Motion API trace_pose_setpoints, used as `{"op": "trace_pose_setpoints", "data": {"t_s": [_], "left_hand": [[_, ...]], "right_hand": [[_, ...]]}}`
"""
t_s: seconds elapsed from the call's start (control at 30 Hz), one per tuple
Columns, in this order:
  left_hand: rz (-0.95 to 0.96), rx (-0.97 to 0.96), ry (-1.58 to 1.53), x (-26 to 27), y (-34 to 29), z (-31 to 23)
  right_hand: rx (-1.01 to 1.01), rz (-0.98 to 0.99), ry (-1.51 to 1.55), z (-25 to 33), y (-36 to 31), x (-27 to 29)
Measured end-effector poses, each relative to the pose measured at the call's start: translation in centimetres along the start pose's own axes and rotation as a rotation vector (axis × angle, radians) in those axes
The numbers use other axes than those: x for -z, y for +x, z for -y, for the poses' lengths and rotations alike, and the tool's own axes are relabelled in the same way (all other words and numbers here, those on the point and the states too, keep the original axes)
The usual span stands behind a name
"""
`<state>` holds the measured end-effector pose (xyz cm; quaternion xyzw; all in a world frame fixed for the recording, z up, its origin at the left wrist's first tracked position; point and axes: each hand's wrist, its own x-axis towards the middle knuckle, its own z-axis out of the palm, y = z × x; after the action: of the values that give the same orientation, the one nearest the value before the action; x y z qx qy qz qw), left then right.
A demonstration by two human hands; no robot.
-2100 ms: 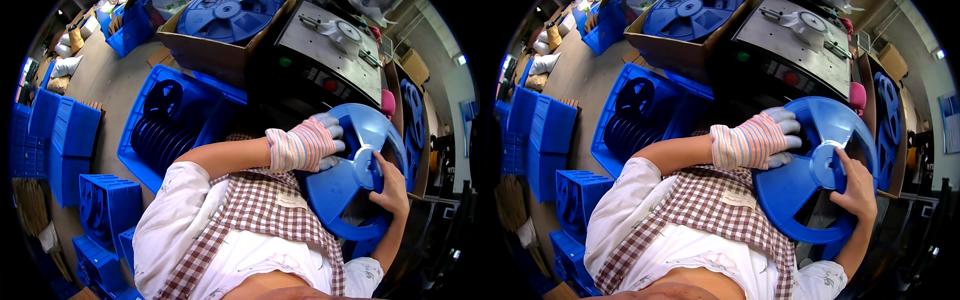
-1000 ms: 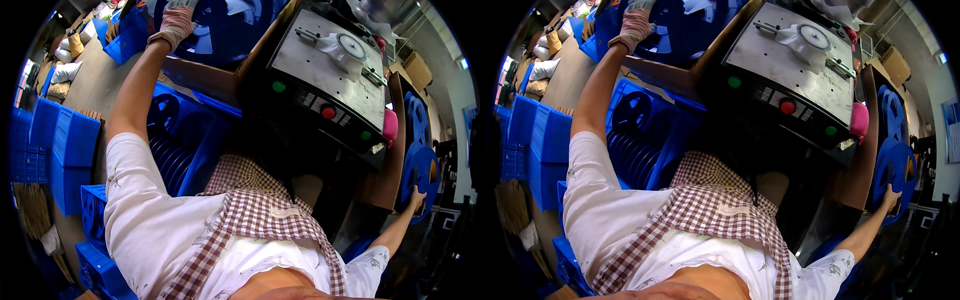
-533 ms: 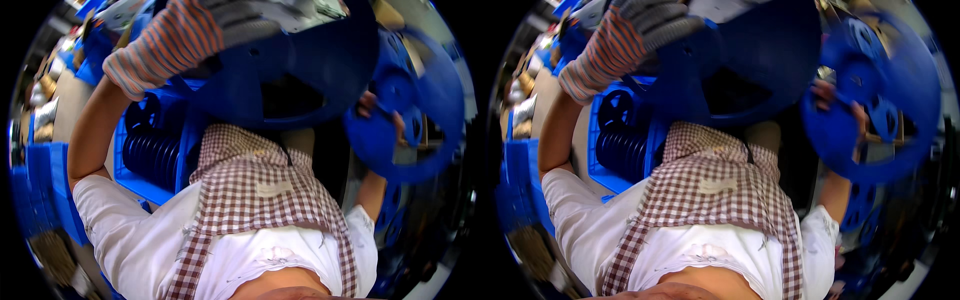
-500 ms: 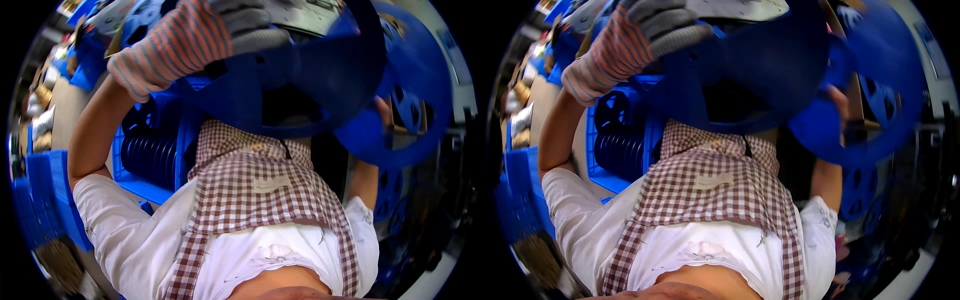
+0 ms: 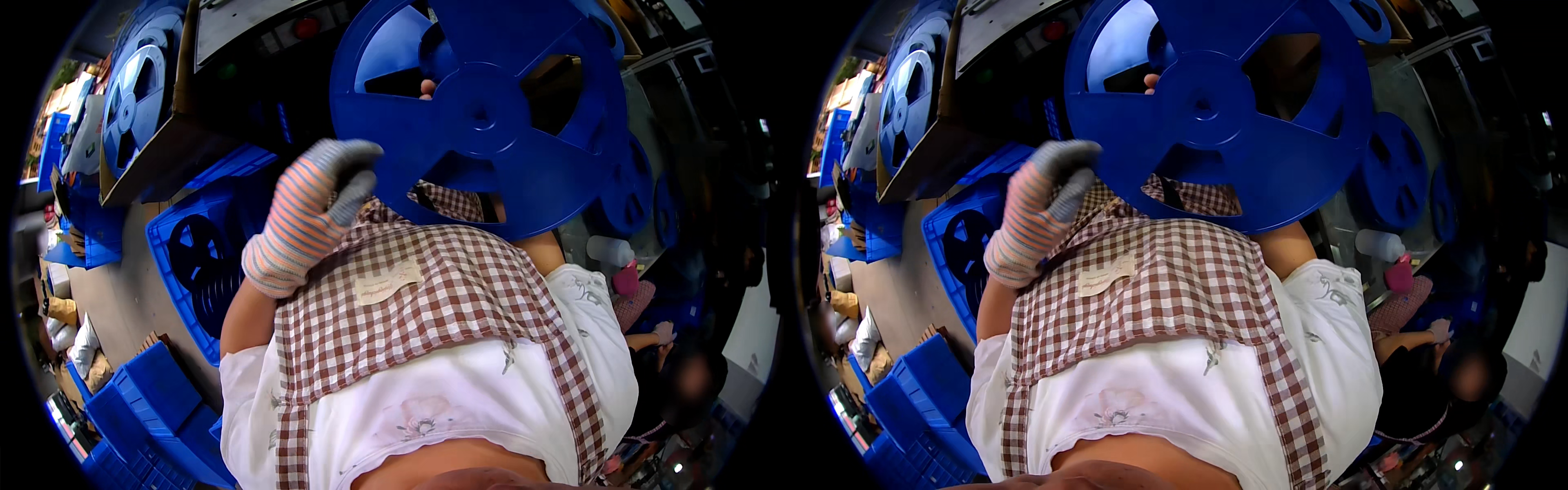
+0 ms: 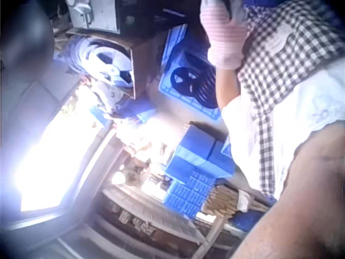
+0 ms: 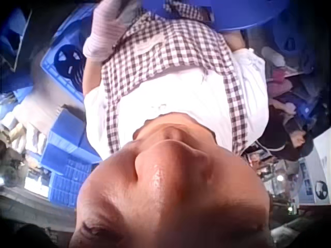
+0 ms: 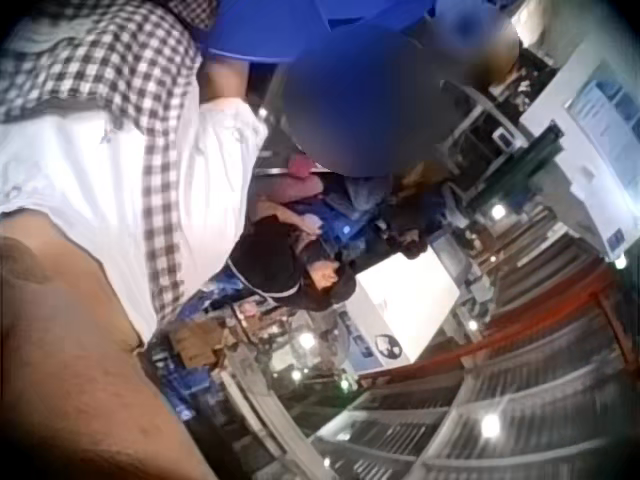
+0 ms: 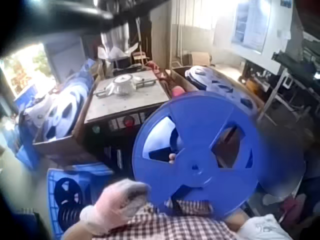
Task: The person repeatedly picks blue plastic reels from a bin, places them on a machine, and then moves them to a cardboard box. The person wears gloves and uses both hands to handle the parts throughout the clip.
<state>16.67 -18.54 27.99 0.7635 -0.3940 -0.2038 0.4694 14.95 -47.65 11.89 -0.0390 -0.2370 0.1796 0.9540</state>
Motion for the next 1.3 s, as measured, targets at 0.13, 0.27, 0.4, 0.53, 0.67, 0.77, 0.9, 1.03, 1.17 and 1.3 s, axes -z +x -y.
{"op": "trace_pose_setpoints", "data": {"t_s": [0.13, 0.27, 0.4, 0.53, 0.67, 0.77, 0.9, 1.03, 1.17, 1.3], "left_hand": [[0.345, 0.248, -0.408, -2.7, 0.1, 0.6], [0.246, 0.230, -0.520, -3.6, 2.5, 2.4], [0.153, 0.482, -0.832, -5.2, 5.0, 2.2], [0.148, 0.291, -0.915, -3.2, 4.5, 3.3], [-0.009, 0.022, -1.116, -3.7, 2.8, 5.1], [-0.228, -0.071, -1.079, -3.5, 1.4, 5.2], [-0.454, -0.149, -0.994, -2.8, 0.9, 5.0], [-0.554, -0.159, -0.935, -2.4, 1.0, 5.5], [-0.601, -0.160, -0.904, -2.5, 0.6, 5.6], [-0.636, -0.164, -0.885, -2.6, 0.6, 5.6]], "right_hand": [[0.120, -0.231, -0.251, 0.7, 0.1, 0.2], [0.070, -0.305, -0.182, 1.3, 2.8, -3.8], [0.402, -0.314, -1.206, -2.0, 6.5, -4.5], [0.383, -0.590, -1.663, -3.9, 11.8, -7.2], [0.089, -0.557, -1.432, -5.0, 13.1, -8.9], [0.153, -0.654, -1.493, -4.4, 12.5, -9.2], [0.022, -0.646, -1.621, -5.6, 13.2, -12.7], [0.065, -0.427, -1.862, -8.5, 12.7, -10.4], [0.048, -0.467, -1.815, -8.6, 13.0, -10.8], [0.045, -0.436, -1.835, -8.6, 13.8, -11.8]]}}
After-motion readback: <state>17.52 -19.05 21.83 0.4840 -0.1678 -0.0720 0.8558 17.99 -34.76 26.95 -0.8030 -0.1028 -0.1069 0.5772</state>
